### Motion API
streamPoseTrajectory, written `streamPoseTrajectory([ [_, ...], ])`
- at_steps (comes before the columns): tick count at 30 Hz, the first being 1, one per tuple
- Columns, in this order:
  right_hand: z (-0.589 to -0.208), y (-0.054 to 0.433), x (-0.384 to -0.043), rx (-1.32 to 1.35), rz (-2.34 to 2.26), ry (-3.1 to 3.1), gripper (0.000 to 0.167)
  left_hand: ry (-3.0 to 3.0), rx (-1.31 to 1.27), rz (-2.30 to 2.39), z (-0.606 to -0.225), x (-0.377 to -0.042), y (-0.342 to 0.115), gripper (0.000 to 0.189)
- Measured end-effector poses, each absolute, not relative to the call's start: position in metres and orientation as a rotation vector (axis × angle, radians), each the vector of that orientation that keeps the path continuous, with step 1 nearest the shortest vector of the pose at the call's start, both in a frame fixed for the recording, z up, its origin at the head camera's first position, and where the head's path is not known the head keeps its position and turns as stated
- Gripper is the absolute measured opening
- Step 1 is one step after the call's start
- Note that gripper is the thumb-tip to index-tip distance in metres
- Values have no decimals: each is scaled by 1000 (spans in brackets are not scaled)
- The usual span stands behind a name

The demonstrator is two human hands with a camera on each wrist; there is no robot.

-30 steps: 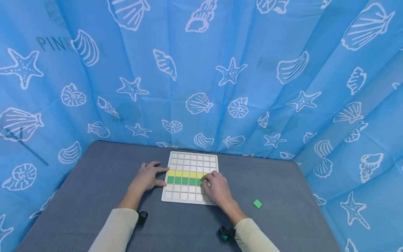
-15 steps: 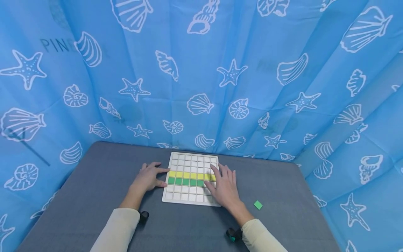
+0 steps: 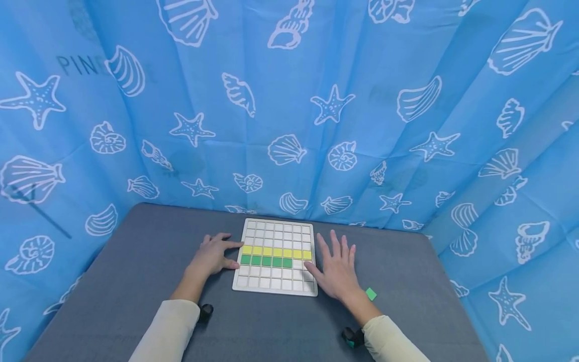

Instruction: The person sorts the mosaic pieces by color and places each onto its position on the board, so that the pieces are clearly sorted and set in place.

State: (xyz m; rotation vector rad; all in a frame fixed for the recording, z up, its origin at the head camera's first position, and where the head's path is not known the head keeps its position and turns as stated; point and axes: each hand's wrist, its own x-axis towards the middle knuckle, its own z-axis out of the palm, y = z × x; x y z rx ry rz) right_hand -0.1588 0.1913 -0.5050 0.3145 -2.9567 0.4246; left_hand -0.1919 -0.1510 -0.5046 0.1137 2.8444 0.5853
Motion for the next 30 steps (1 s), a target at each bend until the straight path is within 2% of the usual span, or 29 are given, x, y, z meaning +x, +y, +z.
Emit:
streamPoseTrajectory([
  [7,-507,214,-150,214,391,-3045,88,2861,106,582,-507,-191,-152,68],
  [30,-524,275,-119,22,489,-3101,87,2859,140,531,-508,-193,-151,69],
])
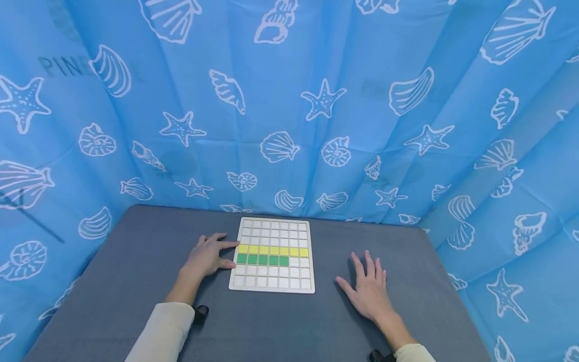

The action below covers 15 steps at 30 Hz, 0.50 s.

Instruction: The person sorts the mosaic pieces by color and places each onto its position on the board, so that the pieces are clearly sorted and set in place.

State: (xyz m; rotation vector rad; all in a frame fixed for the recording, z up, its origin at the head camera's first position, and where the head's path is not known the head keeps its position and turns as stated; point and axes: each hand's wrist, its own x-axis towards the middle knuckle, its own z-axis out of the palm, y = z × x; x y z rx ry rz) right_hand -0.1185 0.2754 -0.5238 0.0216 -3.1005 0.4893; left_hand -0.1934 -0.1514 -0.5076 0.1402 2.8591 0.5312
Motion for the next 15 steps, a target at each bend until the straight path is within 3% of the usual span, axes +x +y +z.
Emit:
streamPoseTrajectory([
  [15,-523,309,-107,-51,600,-3182,86,2850,148,533,-506,-192,-152,69],
])
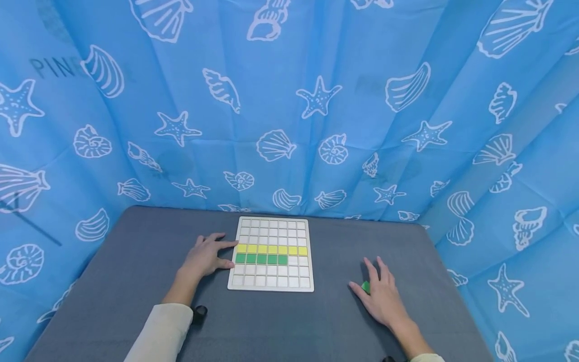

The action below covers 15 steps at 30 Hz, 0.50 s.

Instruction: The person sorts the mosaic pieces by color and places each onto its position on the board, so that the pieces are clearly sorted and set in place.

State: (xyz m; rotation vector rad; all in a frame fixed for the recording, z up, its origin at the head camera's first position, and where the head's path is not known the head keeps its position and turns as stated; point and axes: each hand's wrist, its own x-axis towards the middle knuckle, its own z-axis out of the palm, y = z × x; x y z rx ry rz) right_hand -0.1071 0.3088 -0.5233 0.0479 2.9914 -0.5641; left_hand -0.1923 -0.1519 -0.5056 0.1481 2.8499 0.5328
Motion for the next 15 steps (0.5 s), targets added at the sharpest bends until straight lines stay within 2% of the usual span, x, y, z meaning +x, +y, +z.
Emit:
streamPoseTrajectory([
  [9,-521,319,-105,90,-704,2898,81,2863,154,535,-508,-193,-152,70],
  [15,-521,320,-102,115,-738,2909,54,2857,151,537,-508,-193,-153,70],
])
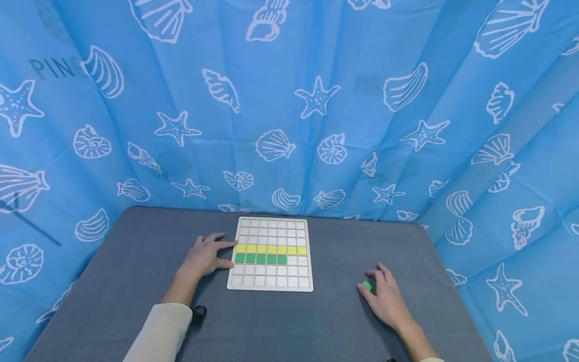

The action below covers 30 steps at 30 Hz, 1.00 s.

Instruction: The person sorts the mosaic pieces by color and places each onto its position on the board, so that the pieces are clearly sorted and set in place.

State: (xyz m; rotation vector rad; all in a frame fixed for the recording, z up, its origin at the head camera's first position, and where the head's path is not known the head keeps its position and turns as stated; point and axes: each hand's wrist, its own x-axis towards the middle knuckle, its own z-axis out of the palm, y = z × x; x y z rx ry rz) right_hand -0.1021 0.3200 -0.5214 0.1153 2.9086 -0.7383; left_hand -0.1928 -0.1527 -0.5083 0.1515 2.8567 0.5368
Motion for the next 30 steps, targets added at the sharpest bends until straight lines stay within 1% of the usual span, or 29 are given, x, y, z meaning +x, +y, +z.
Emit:
streamPoseTrajectory([
  [6,-520,320,-99,93,-739,2956,32,2855,159,554,-508,-191,-153,69],
  [11,-518,318,-98,32,-752,3033,18,2847,146,578,-508,-191,-154,68],
  [21,-516,315,-97,-45,-775,3148,17,2836,130,583,-507,-192,-152,69],
  [27,-513,311,-100,-164,-773,3219,20,2837,119,588,-508,-191,-152,69],
  [30,-510,308,-103,-162,-757,3210,21,2842,127,585,-507,-191,-152,69],
])
